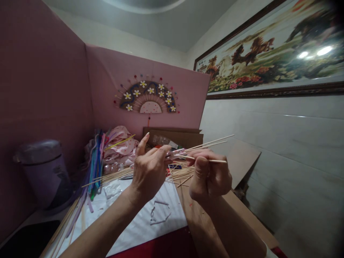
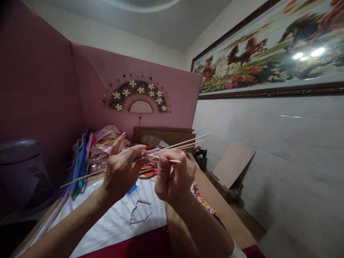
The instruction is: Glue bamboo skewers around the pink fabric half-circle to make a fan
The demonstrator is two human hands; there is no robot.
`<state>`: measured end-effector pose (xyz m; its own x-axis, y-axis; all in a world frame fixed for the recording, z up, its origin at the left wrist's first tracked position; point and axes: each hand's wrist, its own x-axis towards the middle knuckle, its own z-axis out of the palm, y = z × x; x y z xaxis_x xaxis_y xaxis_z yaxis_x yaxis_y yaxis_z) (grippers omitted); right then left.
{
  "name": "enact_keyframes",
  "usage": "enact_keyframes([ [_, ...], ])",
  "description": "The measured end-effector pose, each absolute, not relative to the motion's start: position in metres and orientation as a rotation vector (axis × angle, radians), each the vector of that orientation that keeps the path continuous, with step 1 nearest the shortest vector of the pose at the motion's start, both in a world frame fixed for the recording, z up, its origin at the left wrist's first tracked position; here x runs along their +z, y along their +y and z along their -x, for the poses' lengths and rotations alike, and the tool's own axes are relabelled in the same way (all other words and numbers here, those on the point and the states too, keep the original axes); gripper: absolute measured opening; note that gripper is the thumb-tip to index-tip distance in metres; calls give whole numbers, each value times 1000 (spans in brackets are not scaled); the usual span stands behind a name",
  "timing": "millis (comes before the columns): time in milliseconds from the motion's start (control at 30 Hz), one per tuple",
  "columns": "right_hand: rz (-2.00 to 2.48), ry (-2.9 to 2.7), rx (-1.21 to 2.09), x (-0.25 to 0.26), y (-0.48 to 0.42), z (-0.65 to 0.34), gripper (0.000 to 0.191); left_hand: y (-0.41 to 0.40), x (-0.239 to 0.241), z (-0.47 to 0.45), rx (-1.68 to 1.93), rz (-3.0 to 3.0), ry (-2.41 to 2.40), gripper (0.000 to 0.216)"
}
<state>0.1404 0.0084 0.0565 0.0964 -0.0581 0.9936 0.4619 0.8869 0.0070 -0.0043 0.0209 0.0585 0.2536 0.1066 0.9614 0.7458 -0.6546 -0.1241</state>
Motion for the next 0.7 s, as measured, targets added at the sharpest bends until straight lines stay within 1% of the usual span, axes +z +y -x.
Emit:
enact_keyframes([
  [533, 308, -1368, -391, 61, 10, -140, 4, 22, 58, 5, -1472, 1983, -822, 25],
  [700, 341, -1344, -431, 61, 10, -141, 4, 23, 57, 6, -1445, 1967, -848, 23],
])
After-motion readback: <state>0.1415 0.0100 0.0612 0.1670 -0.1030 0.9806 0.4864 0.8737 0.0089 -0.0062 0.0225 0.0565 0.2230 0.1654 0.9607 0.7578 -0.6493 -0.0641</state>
